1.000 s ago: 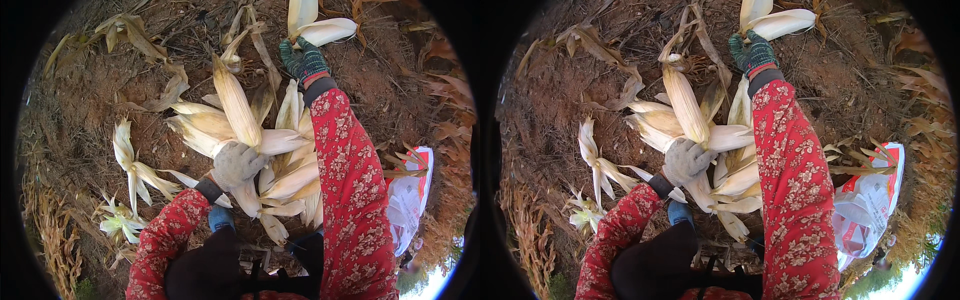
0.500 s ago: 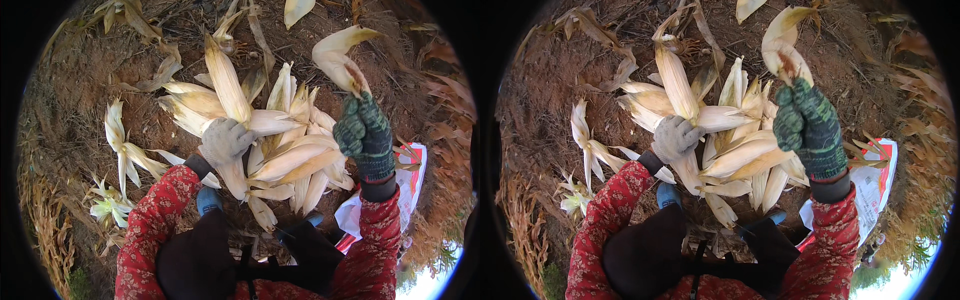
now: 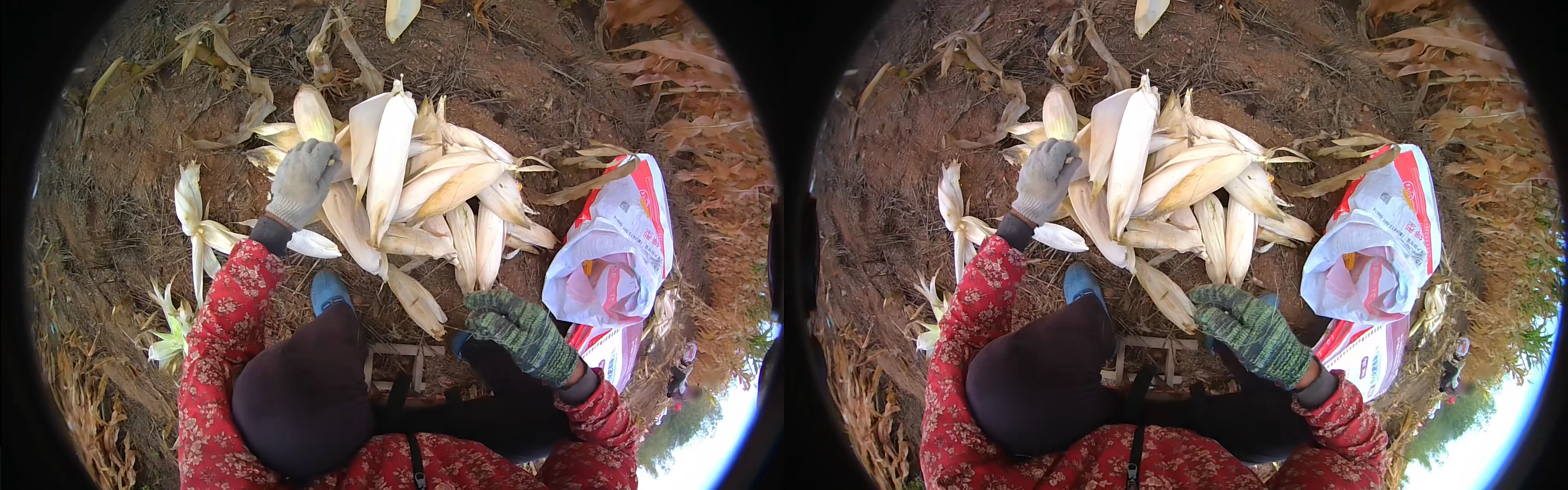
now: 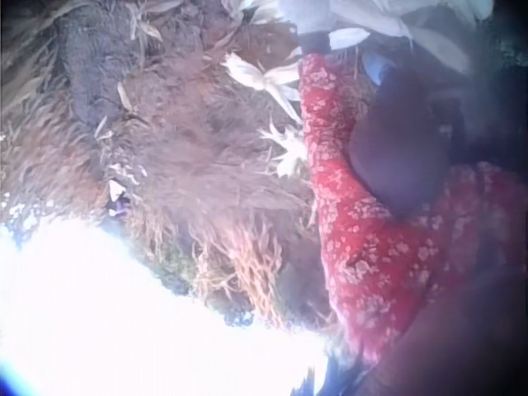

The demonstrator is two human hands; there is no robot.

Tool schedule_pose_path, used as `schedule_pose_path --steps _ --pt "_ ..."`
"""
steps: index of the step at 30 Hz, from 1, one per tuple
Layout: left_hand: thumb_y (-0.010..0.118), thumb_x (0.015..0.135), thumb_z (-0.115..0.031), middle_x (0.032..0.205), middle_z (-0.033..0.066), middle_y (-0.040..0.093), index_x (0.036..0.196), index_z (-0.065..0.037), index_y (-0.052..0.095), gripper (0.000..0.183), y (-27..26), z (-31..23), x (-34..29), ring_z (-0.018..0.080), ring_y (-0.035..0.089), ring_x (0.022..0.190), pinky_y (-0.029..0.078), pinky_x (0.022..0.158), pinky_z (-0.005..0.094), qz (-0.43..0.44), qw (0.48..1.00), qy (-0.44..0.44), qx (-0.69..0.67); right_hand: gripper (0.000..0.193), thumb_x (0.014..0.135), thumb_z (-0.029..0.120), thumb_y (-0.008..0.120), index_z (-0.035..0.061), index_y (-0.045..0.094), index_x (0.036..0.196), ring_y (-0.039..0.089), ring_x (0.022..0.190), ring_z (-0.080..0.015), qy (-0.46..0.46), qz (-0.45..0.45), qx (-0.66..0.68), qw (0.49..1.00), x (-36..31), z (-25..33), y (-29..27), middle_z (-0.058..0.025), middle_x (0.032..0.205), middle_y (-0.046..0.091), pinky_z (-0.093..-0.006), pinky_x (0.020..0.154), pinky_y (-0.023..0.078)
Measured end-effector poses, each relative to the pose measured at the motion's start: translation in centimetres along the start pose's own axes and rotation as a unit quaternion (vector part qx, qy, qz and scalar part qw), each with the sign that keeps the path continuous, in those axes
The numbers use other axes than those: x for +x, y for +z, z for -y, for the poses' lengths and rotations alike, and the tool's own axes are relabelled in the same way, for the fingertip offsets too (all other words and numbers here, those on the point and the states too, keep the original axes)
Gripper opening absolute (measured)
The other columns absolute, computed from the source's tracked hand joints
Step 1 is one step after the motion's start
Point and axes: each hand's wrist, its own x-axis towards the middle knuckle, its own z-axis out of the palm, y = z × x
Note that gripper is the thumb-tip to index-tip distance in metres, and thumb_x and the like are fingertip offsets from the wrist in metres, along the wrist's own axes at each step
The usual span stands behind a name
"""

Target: The person sits on a small stool in a cornfield and shucks corn cobs by hand. They remove the husks from each cob and place the shucked corn into a large white sack while discarding the husks on the ground.

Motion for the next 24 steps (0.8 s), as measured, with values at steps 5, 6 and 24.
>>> schedule_pose_path --steps 5,6,24 --pt "0.063 0.091 -0.022 0.089 0.0046 0.059 0.107 -0.007 0.059 0.023 -9.3 -0.7 0.1 0.0159 0.057 0.076 0.048 0.070 0.0294 -0.118 0.961 -0.172 -0.182 0.035 0.099 0.017 0.055 -0.0005 0.053 0.130 0.065 0.085 -0.0132 -0.021 -0.074 0.263 0.962 -3.6 1.7 1.9 -0.0076 0.101 0.068 -0.0264 0.075 0.053" --pt "0.064 0.091 -0.023 0.087 0.0022 0.057 0.109 -0.007 0.059 0.024 -11.5 -2.2 0.2 0.0121 0.054 0.075 0.046 0.069 0.0269 -0.112 0.960 -0.160 -0.199 0.037 0.100 0.020 0.055 -0.0008 0.053 0.130 0.066 0.088 -0.0149 -0.040 -0.057 0.205 0.976 -3.5 1.5 2.0 -0.0089 0.102 0.069 -0.0275 0.077 0.053" --pt "0.066 0.085 -0.026 0.089 0.0089 0.061 0.112 -0.013 0.060 0.030 -17.2 -28.9 -8.6 0.0296 0.063 0.086 0.051 0.077 0.0404 0.514 0.795 0.322 -0.030 0.045 0.084 0.004 0.073 0.0015 0.054 0.125 0.066 0.102 -0.0274 -0.015 -0.074 0.634 0.770 -3.6 -3.4 6.9 -0.0124 0.110 0.065 -0.0429 0.089 0.056"
